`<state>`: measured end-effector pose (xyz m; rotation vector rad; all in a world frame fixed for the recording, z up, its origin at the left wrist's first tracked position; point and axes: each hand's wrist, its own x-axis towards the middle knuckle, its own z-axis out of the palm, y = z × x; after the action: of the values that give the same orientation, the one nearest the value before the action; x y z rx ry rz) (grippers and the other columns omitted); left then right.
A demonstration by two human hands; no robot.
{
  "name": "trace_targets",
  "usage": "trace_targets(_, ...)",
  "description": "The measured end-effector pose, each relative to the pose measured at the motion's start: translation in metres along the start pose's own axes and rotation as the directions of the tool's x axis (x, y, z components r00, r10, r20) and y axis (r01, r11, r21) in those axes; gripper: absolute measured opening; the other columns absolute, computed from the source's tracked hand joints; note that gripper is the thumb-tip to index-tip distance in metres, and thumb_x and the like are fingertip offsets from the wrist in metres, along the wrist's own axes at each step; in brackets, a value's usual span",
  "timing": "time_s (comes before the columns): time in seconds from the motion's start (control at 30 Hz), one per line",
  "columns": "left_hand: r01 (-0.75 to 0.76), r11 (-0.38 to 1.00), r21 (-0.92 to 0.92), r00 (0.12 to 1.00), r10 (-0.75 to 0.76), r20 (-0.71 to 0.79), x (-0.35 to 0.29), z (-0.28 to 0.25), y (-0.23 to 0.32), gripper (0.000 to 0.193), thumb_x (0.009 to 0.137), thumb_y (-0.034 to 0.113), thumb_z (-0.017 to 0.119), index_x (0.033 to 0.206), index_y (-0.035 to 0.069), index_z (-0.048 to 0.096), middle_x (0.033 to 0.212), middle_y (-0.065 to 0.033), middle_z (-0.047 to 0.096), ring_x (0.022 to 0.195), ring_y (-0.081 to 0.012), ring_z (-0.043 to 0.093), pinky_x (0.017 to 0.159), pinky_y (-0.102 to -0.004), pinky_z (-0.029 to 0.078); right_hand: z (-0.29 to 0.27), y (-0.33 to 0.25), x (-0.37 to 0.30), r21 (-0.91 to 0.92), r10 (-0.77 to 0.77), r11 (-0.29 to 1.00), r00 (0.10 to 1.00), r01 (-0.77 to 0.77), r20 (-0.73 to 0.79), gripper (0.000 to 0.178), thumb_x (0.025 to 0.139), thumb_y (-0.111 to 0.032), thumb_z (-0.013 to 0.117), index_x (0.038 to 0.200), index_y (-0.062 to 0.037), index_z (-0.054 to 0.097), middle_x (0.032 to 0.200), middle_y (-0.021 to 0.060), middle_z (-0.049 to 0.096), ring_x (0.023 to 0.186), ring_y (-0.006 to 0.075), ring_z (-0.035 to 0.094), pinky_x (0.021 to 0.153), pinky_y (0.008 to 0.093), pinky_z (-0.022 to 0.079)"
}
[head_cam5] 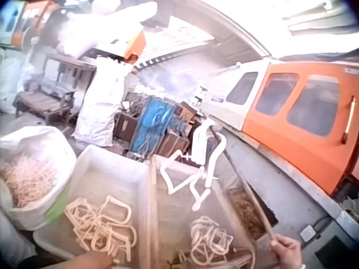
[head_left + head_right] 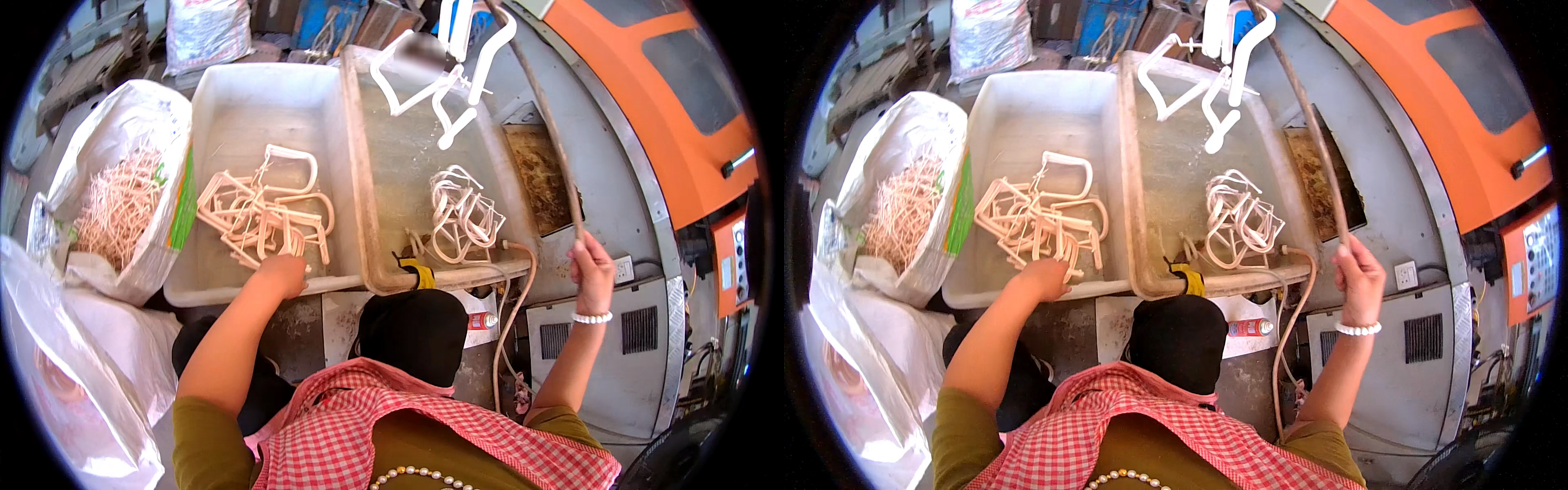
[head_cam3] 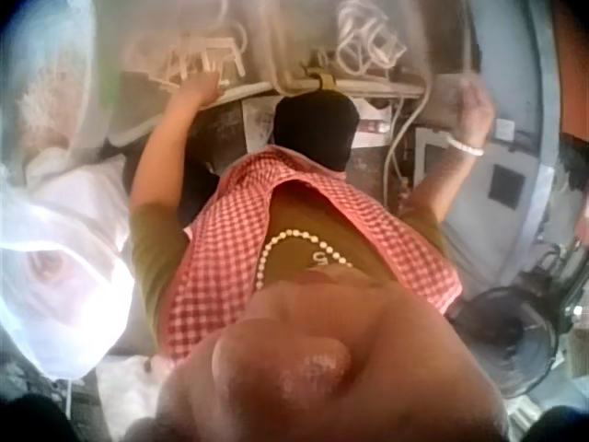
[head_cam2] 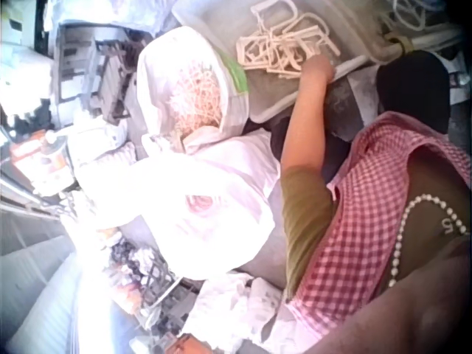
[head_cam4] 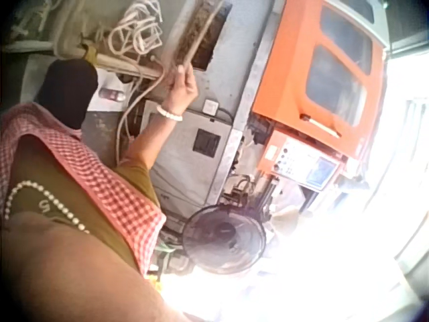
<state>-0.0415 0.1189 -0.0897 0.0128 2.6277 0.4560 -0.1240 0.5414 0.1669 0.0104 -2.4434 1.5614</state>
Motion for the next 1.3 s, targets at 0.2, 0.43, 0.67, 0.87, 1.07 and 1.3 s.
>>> trace_targets(0.2,-0.009,1.0,0.006,0.998,0.009,0.058,-0.004,-0.002,0.006,0.032,0.08,0.028,0.066,0.099,0.003,0.067,0.104,-0.0149,0.066,0.098,-0.0308,0.063,0.081,-0.0414,0.051,0.008,-0.032,-0.026,-0.206,-0.06,0.974,0.986,0.092,0.155,0.03,0.084,-0.005,0.063,0.114,-0.0016,0.064,0.071,-0.0045,0.059,0.051,0.0,0.04,0.044,0.016,0.03)
trace_targets(0.43,-0.012,1.0,-0.006,0.998,0.013,0.06,-0.011,-0.013,0.008,0.032,0.08,0.027,0.066,0.1,0.003,0.065,0.104,-0.0158,0.066,0.098,-0.0314,0.062,0.081,-0.0412,0.051,0.079,0.0,-0.05,-0.467,0.001,0.836,0.849,0.289,0.528,0.028,0.078,-0.008,0.07,0.105,0.0016,0.066,0.088,0.0139,0.07,0.075,0.0109,0.061,0.071,0.0255,0.049)
trace_targets(0.67,-0.016,0.999,-0.03,1.0,0.017,0.024,-0.014,-0.013,0.006,0.039,0.079,0.028,0.066,0.108,0.003,0.058,0.107,-0.0169,0.063,0.104,-0.0323,0.058,0.087,-0.0423,0.047,-0.005,-0.001,-0.043,-0.534,0.164,0.841,0.896,0.091,0.412,0.03,0.078,-0.006,0.069,0.107,0.0015,0.066,0.091,0.0057,0.07,0.081,0.0072,0.059,0.075,0.0251,0.048)
trace_targets(0.87,-0.051,0.997,-0.065,0.996,0.055,0.069,-0.015,-0.018,0.016,0.043,0.08,0.027,0.066,0.111,0.001,0.055,0.109,-0.0215,0.06,0.106,-0.0365,0.055,0.09,-0.044,0.045,-0.093,0.052,-0.039,-0.866,0.136,0.485,0.988,-0.125,-0.066,0.027,0.077,-0.016,0.065,0.101,-0.0057,0.069,0.085,0.0132,0.07,0.076,0.023,0.066,0.069,0.0347,0.051)
trace_targets(1.07,-0.068,0.998,-0.011,0.995,0.069,0.071,-0.01,-0.01,0.014,0.038,0.08,0.028,0.067,0.105,0.0,0.057,0.106,-0.02,0.062,0.103,-0.0346,0.058,0.087,-0.0433,0.046,-0.126,0.103,-0.04,-0.966,0.172,-0.023,0.951,-0.258,-0.258,0.022,0.079,-0.018,0.054,0.092,-0.0155,0.071,0.09,0.015,0.067,0.085,0.0346,0.064,0.075,0.0428,0.052)
trace_targets(1.3,-0.054,0.999,-0.004,0.995,0.054,0.079,-0.005,-0.008,0.014,0.04,0.08,0.028,0.067,0.106,0.0,0.057,0.106,-0.0205,0.062,0.102,-0.0348,0.058,0.088,-0.0431,0.046,-0.141,0.169,-0.022,-0.978,0.27,0.129,0.955,-0.164,-0.124,0.022,0.079,-0.017,0.055,0.094,-0.0155,0.071,0.09,0.017,0.066,0.087,0.0363,0.063,0.078,0.0438,0.051)
